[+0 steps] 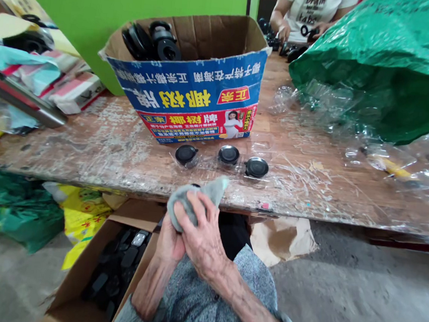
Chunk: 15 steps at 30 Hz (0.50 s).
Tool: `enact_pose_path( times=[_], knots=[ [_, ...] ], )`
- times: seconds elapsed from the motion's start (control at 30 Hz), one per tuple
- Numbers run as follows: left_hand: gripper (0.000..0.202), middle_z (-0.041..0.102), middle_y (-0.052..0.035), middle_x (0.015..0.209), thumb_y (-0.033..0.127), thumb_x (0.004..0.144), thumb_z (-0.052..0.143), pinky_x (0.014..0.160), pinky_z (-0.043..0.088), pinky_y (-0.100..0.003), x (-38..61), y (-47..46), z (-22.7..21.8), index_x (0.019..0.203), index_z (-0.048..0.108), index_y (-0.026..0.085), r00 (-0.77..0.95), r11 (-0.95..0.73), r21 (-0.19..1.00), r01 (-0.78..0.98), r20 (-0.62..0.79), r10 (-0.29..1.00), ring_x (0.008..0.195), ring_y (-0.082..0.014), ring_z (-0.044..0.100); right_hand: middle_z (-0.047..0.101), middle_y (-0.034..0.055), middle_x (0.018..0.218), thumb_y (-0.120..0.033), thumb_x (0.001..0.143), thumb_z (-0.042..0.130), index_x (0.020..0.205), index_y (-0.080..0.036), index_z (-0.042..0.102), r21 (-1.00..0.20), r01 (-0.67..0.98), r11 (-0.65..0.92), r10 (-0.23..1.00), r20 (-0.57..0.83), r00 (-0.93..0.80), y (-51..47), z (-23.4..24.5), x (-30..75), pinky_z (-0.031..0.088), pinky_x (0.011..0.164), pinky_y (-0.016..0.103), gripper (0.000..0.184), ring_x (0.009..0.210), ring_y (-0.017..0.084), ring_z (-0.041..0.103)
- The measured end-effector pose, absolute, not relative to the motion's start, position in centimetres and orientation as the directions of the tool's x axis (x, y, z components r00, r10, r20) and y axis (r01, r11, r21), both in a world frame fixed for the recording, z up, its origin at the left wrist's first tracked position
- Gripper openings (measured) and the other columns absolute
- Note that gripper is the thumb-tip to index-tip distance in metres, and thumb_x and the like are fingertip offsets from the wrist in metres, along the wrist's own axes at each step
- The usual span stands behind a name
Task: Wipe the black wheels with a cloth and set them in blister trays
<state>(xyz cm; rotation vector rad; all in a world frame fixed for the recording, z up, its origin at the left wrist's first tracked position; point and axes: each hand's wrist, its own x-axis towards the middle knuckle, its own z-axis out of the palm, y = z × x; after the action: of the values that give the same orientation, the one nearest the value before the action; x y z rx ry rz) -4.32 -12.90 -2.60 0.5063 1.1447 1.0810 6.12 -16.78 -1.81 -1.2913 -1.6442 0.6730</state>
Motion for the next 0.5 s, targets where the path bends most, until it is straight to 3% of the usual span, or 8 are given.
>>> enact_pose_path(
  times=[0.1,0.17,0.3,0.33,0.4,0.47,0.5],
  knots=[
    [0.039,0.068,-0.0044,0.091,0.056,0.085,0.053,0.073,0.056,-0.028,-4.4,-12.7,-2.6,0.091,0.065,0.019,0.055,0.509,0.645,-0.570,-0.588,0.807,0.080,-0.0158,0.066,0.059,0.0051,0.120,-0.007,0.081,0.045,0.118,-0.028,0.059,-0.879,0.389,0.276,0.955,0.295,-0.012,-16.0,-2.4,8.0,0.047,0.100,0.042,0.045,0.115,0.022,0.054],
    [0.034,0.070,-0.0019,0.096,0.051,0.085,0.056,0.075,0.055,-0.025,-4.2,-12.6,-2.4,0.095,0.065,0.020,0.077,0.505,0.547,-0.667,-0.624,0.778,0.085,-0.0136,0.066,0.060,0.0058,0.121,-0.011,0.086,0.044,0.125,-0.028,0.055,-0.904,0.367,0.221,0.965,0.256,0.050,-15.1,-2.1,8.5,0.047,0.101,0.041,0.043,0.115,0.021,0.055],
    [0.047,0.071,-0.0055,0.102,0.060,0.081,0.058,0.082,0.056,-0.027,-3.9,-12.1,-1.9,0.103,0.067,0.019,0.130,0.569,0.489,-0.661,-0.672,0.729,0.097,-0.0182,0.067,0.043,0.0069,0.148,-0.014,0.092,0.041,0.139,-0.026,0.046,-0.854,0.400,0.331,0.942,0.324,-0.089,-16.0,-2.7,6.4,0.031,0.116,0.051,0.050,0.142,0.026,0.030],
    [0.054,0.071,-0.0080,0.100,0.065,0.079,0.057,0.081,0.056,-0.029,-4.1,-11.9,-1.8,0.100,0.067,0.017,0.124,0.586,0.504,-0.634,-0.682,0.721,0.095,-0.0208,0.067,0.041,0.0061,0.150,-0.011,0.090,0.040,0.140,-0.026,0.046,-0.847,0.384,0.367,0.930,0.342,-0.134,-17.0,-3.1,5.8,0.031,0.116,0.051,0.052,0.144,0.026,0.027],
    [0.058,0.071,-0.0099,0.097,0.067,0.074,0.062,0.079,0.057,-0.033,-4.8,-11.6,-1.7,0.099,0.066,0.014,0.054,0.561,0.616,-0.553,-0.645,0.762,0.089,-0.0235,0.068,0.053,0.0050,0.141,-0.010,0.089,0.041,0.134,-0.027,0.053,-0.909,0.306,0.282,0.958,0.251,-0.137,-19.3,-3.7,5.6,0.043,0.108,0.043,0.049,0.134,0.024,0.044],
    [0.054,0.068,-0.0078,0.105,0.053,0.070,0.073,0.086,0.054,-0.035,-5.6,-11.5,-1.6,0.108,0.063,0.017,-0.043,0.440,0.818,-0.369,-0.488,0.872,0.093,-0.0223,0.067,0.067,0.0047,0.120,-0.018,0.092,0.044,0.126,-0.026,0.059,-0.979,0.203,0.014,0.998,0.003,-0.055,-20.5,-3.6,7.1,0.056,0.087,0.034,0.038,0.105,0.021,0.065],
    [0.055,0.066,-0.0062,0.112,0.043,0.068,0.077,0.093,0.051,-0.035,-5.9,-11.6,-1.6,0.114,0.060,0.020,-0.075,0.343,0.910,-0.232,-0.368,0.927,0.099,-0.0211,0.066,0.070,0.0045,0.111,-0.025,0.093,0.046,0.124,-0.025,0.060,-0.980,0.163,-0.117,0.993,-0.119,-0.002,-20.4,-3.3,8.3,0.057,0.077,0.032,0.033,0.091,0.020,0.067]
  ],
)
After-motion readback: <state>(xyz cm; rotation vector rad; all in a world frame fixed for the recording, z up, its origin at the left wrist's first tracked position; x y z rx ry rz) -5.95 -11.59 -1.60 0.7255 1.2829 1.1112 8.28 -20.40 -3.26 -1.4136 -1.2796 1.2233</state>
